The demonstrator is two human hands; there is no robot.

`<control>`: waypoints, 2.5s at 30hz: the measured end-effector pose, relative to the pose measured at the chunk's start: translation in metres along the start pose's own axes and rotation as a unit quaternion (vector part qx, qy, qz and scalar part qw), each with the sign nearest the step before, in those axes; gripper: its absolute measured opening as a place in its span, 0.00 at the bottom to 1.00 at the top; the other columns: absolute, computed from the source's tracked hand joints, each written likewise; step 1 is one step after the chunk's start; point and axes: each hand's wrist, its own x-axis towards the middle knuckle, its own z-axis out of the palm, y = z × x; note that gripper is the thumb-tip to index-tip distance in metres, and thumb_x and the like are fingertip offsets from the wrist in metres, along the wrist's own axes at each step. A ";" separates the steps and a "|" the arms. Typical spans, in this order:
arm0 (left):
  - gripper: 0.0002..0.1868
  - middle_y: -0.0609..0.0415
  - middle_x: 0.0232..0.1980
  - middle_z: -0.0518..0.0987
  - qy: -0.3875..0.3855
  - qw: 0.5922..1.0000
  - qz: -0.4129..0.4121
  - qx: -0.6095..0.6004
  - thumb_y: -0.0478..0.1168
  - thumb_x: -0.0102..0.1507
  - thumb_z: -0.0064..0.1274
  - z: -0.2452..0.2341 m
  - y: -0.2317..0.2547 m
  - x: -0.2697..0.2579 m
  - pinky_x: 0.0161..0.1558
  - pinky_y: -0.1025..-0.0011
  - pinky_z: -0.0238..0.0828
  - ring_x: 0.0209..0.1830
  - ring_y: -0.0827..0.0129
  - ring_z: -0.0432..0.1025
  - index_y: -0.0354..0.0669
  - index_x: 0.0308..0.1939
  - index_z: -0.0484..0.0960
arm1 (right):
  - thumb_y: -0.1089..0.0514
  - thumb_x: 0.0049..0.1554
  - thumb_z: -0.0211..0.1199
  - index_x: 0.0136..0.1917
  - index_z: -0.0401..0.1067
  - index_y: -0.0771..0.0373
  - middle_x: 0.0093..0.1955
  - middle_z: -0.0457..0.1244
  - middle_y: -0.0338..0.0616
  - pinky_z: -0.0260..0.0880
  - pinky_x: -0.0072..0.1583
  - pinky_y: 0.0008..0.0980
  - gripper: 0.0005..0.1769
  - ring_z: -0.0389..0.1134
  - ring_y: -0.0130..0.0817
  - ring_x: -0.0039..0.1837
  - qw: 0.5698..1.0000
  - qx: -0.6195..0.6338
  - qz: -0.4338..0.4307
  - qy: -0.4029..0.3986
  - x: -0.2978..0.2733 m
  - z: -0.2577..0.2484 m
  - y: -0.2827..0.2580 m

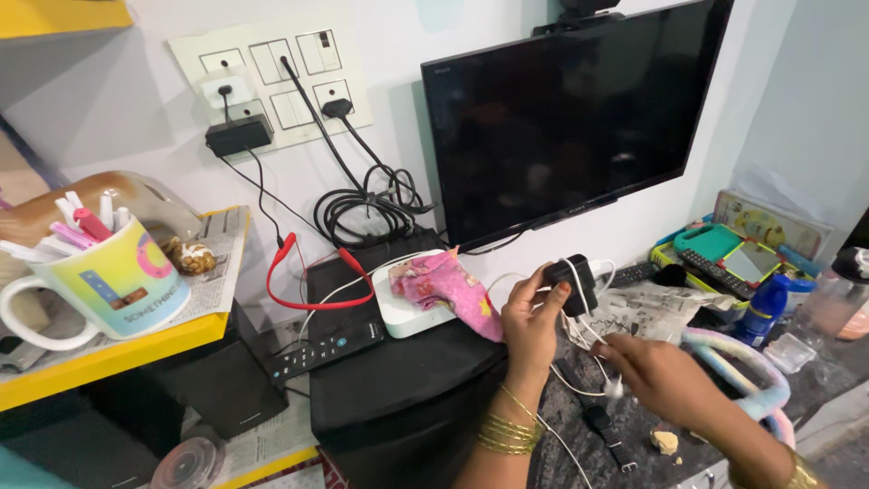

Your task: The person uncoils and organizes several white and black power cables and chargers on a desk.

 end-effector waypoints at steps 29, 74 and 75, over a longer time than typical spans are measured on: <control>0.19 0.52 0.50 0.84 -0.216 0.955 -0.185 -0.087 0.41 0.67 0.58 0.002 0.005 -0.020 0.52 0.74 0.76 0.46 0.71 0.77 0.36 0.59 0.82 | 0.58 0.60 0.58 0.51 0.76 0.61 0.36 0.70 0.40 0.72 0.40 0.31 0.09 0.70 0.30 0.37 0.940 0.333 0.059 0.038 0.061 0.027 0.126; 0.19 0.52 0.50 0.83 0.002 0.950 -0.175 -0.257 0.37 0.66 0.59 0.001 0.002 -0.038 0.47 0.71 0.80 0.46 0.71 0.78 0.31 0.59 0.80 | 0.65 0.56 0.67 0.59 0.70 0.67 0.51 0.68 0.41 0.70 0.53 0.24 0.17 0.69 0.24 0.50 0.854 0.433 0.069 0.279 0.017 0.015 -0.019; 0.19 0.51 0.51 0.83 0.000 0.954 -0.178 -0.240 0.37 0.66 0.59 0.001 0.001 -0.039 0.46 0.73 0.78 0.46 0.72 0.78 0.32 0.59 0.80 | 0.66 0.56 0.67 0.58 0.70 0.67 0.50 0.68 0.42 0.70 0.51 0.25 0.17 0.68 0.25 0.49 0.868 0.389 0.089 0.295 0.017 0.015 -0.021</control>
